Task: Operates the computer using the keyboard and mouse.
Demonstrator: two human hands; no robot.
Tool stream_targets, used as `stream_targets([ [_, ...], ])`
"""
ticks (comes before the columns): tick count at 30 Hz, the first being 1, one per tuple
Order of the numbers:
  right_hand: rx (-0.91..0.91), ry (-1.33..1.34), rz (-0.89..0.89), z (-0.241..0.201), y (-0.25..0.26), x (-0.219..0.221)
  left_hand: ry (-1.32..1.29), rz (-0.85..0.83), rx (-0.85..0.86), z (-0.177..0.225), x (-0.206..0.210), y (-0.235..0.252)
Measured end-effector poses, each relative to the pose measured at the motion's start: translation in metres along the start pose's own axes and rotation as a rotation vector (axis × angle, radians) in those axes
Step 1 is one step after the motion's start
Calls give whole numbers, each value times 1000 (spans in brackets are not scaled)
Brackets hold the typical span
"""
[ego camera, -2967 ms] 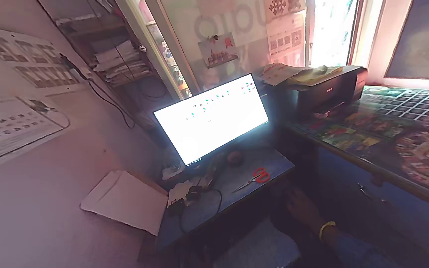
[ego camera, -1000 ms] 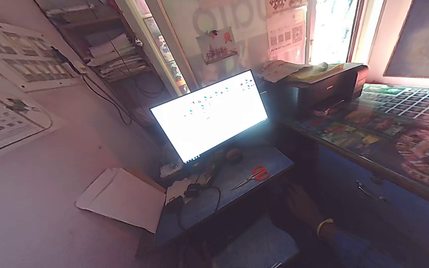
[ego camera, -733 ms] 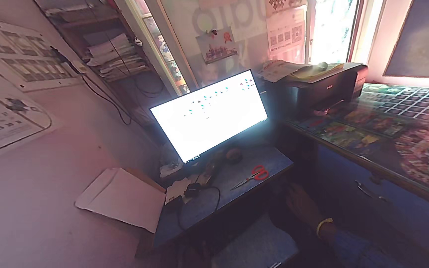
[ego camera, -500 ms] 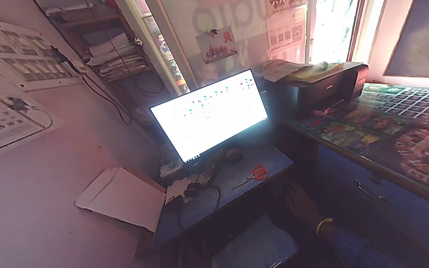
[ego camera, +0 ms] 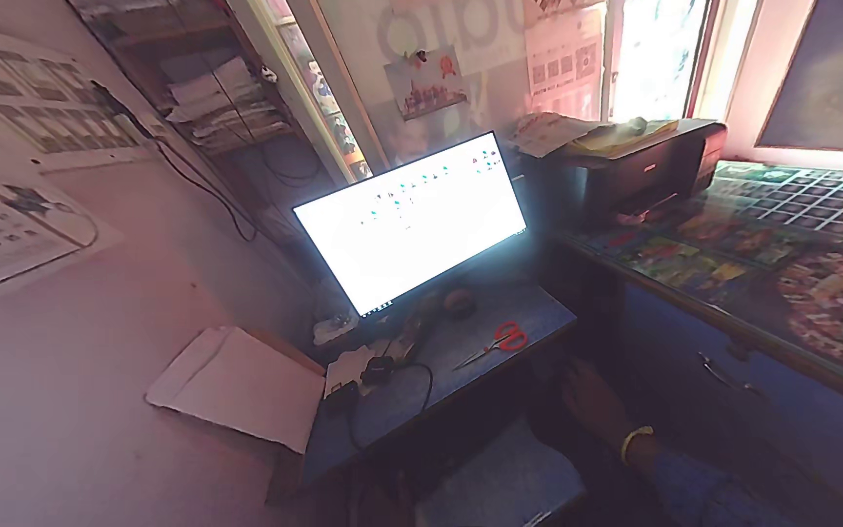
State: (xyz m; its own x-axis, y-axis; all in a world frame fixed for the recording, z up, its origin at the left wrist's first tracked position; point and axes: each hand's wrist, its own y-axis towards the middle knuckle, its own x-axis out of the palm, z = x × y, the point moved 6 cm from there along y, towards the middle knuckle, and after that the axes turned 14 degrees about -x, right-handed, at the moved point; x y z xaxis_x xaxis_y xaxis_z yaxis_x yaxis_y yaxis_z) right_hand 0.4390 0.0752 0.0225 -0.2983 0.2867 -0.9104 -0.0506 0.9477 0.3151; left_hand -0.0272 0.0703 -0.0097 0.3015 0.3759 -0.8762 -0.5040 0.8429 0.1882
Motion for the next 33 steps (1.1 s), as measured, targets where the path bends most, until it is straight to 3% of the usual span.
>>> stream_targets([
  [18,-106,-45,-149,-8,-3,-3,-2,8,-13,10,-11,-1],
  [23,-182,-45,-50,-10,-6,-3,-4,41,39,6,-9,0],
  [25,-188,-39,-44,-11,-5,-2,8,99,54,-7,6,3],
  [33,-209,-44,-57,-15,1,-4,-38,128,99,-4,1,2],
])
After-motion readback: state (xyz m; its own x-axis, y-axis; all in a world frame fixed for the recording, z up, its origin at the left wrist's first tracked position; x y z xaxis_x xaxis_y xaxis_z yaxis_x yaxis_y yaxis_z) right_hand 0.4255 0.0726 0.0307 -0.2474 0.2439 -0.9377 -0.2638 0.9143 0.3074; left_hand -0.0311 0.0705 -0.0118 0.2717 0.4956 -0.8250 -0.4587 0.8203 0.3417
